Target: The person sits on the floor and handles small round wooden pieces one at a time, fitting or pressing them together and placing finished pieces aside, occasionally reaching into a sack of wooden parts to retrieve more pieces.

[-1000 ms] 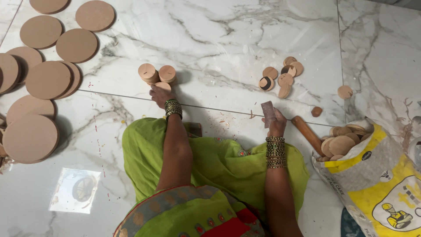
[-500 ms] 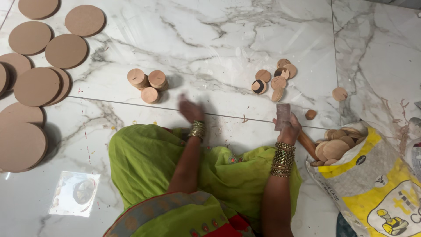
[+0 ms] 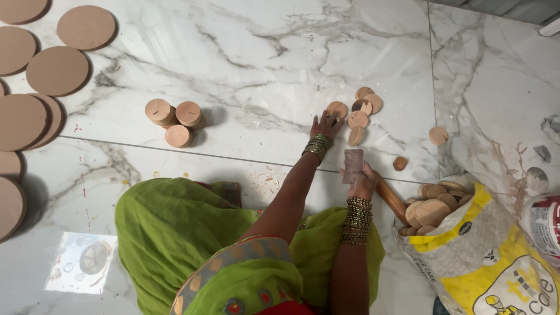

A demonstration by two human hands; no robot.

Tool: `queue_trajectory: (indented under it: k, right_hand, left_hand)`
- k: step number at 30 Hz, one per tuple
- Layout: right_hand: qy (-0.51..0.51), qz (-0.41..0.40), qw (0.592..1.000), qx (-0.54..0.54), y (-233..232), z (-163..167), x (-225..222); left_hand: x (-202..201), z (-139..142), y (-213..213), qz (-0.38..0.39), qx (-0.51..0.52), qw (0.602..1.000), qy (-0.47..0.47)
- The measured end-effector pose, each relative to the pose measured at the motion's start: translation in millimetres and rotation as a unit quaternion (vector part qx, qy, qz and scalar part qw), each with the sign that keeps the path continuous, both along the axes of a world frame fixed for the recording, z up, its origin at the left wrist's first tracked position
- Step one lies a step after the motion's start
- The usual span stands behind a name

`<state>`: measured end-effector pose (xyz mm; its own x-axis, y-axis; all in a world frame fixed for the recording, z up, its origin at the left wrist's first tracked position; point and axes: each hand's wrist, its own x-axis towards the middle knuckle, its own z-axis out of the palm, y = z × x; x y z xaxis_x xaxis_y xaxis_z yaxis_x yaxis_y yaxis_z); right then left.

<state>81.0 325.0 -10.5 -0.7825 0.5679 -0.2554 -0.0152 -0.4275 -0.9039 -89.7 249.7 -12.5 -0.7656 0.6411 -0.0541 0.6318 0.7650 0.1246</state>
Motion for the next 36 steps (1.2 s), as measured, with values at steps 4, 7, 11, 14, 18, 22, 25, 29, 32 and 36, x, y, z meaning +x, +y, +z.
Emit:
queue_trajectory:
  k: [4, 7, 11, 14, 18, 22, 25, 29, 32, 36]
  right_hand:
    - [-0.015, -0.021, 1.0, 0.002, -1.1, 1.7, 0.2]
    - [-0.02, -0.015, 1.0, 0.011, -6.1, 6.5, 0.9]
    - [0.008, 0.009, 0.999, 0.039, -26.3, 12.4, 4.1]
    - [0.025, 0.03, 0.997, 0.069, -60.2, 19.9, 9.9]
    - [0.092, 0.1, 0.976, 0.171, -120.8, 30.1, 20.6]
    - [0.12, 0.097, 0.891, 0.427, -175.6, 41.9, 35.0]
    - [0.098, 0.071, 0.749, 0.652, -209.4, 45.5, 52.6]
    - [0.071, 0.094, 0.652, 0.749, -241.5, 38.3, 68.9]
    - [0.052, 0.108, 0.637, 0.762, -247.8, 27.8, 62.6]
    - [-0.05, 0.183, 0.696, 0.693, -238.9, 15.2, 44.5]
  left_hand:
    - [13.5, -15.6, -21.9, 0.021, 0.107, 0.991, -0.083]
    - [26.6, -18.4, -48.6, 0.106, 0.235, 0.954, -0.151]
    - [39.3, -9.4, -90.0, 0.201, 0.567, 0.681, -0.417]
    - [51.5, -0.7, -118.4, 0.296, 0.626, 0.481, -0.538]
    - [73.0, 5.4, -152.1, 0.345, 0.682, 0.397, -0.508]
    - [91.6, 9.0, -178.2, 0.433, 0.662, 0.366, -0.49]
    - [102.6, 10.3, -196.9, 0.399, 0.702, 0.349, -0.477]
    - [110.9, 13.9, -228.3, 0.367, 0.71, 0.397, -0.451]
    - [117.1, 17.5, -244.8, 0.35, 0.585, 0.662, -0.312]
    - [130.5, 23.4, -248.0, 0.275, 0.298, 0.903, -0.141]
